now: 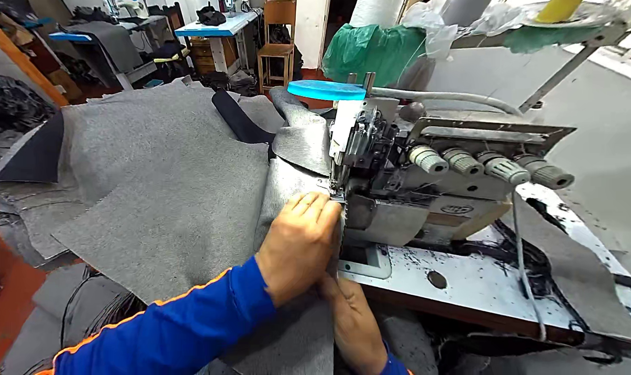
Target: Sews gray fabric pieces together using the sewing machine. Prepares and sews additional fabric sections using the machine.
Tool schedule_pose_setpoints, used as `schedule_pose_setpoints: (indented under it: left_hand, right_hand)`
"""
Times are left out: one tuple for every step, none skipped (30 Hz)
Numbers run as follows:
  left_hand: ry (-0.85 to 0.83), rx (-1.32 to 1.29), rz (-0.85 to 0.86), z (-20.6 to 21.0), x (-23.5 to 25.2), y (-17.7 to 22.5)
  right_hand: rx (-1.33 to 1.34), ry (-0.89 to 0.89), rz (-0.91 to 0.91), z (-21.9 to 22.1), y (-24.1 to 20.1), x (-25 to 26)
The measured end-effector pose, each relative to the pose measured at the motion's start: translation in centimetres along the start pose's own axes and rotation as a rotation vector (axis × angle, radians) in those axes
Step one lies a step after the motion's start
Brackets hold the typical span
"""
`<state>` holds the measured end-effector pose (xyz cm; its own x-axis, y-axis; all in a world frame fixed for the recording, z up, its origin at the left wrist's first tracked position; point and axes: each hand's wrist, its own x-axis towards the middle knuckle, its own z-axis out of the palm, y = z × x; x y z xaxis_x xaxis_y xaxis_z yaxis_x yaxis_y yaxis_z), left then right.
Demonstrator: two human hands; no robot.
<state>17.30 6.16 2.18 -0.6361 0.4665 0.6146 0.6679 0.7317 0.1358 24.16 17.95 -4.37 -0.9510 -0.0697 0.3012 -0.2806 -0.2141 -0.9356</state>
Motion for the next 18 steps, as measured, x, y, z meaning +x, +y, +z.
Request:
schedule_pose_setpoints:
  left_hand:
    - [-0.029,-0.063,-0.019,-0.5,0.4,-0.2]
    - [-0.059,-0.102,-0.026,-1.2,0.4,-0.2]
    - [-0.081,-0.119,-0.01,-2.1,0.2,0.1]
    - [-0.103,-0.128,0.024,-2.9,-0.4,0.7]
    - [-0.119,-0.139,0.065,-3.6,-1.2,1.4]
    - [-0.129,-0.138,0.108,-4.2,-2.2,2.1]
    - [-0.132,-0.121,0.151,-4.4,-3.2,2.6]
    - [-0.132,-0.084,0.194,-4.5,-4.2,2.8]
    - [-0.129,-0.037,0.231,-4.3,-5.1,2.7]
    - [-0.123,0.01,0.259,-4.0,-5.7,2.5]
    - [-0.12,0.05,0.281,-3.7,-6.2,2.2]
    - [-0.126,0.08,0.294,-3.4,-6.5,1.8]
    - [-0.118,0.102,0.309,-3.2,-6.5,1.3]
    - [-0.106,0.114,0.327,-3.0,-6.3,0.9]
    - [-0.094,0.116,0.344,-3.0,-5.9,0.4]
    - [-0.086,0.102,0.363,-3.0,-5.4,0.0]
    - [-0.092,0.084,0.384,-3.1,-4.7,-0.5]
    - [-0.109,0.073,0.407,-3.3,-4.1,-1.0]
  right_hand:
    - [0.059,0.008,0.014,0.0,-0.3,0.4]
    - [0.109,0.01,0.014,0.0,-0.5,0.7]
    - [0.136,0.004,-0.001,-0.2,-0.7,1.0]
    - [0.136,-0.013,-0.023,-0.6,-0.7,1.3]
    - [0.132,-0.035,-0.04,-1.0,-0.7,1.5]
    - [0.128,-0.055,-0.044,-1.4,-0.8,1.6]
    - [0.091,-0.074,-0.061,-1.7,-0.8,1.6]
    - [0.027,-0.092,-0.093,-1.8,-0.8,1.6]
    - [-0.058,-0.102,-0.134,-1.9,-0.8,1.6]
    - [-0.156,-0.098,-0.17,-2.0,-0.7,1.6]
    - [-0.259,-0.085,-0.205,-1.9,-0.7,1.5]
    - [-0.35,-0.071,-0.244,-1.7,-0.7,1.5]
    - [-0.426,-0.051,-0.287,-1.6,-0.7,1.6]
    - [-0.472,-0.031,-0.315,-1.4,-0.7,1.7]
    - [-0.494,-0.006,-0.326,-1.2,-0.7,1.8]
    - [-0.5,0.023,-0.325,-1.1,-0.7,2.0]
    - [-0.49,0.049,-0.312,-0.9,-0.8,2.2]
    - [-0.468,0.073,-0.294,-0.6,-0.7,2.3]
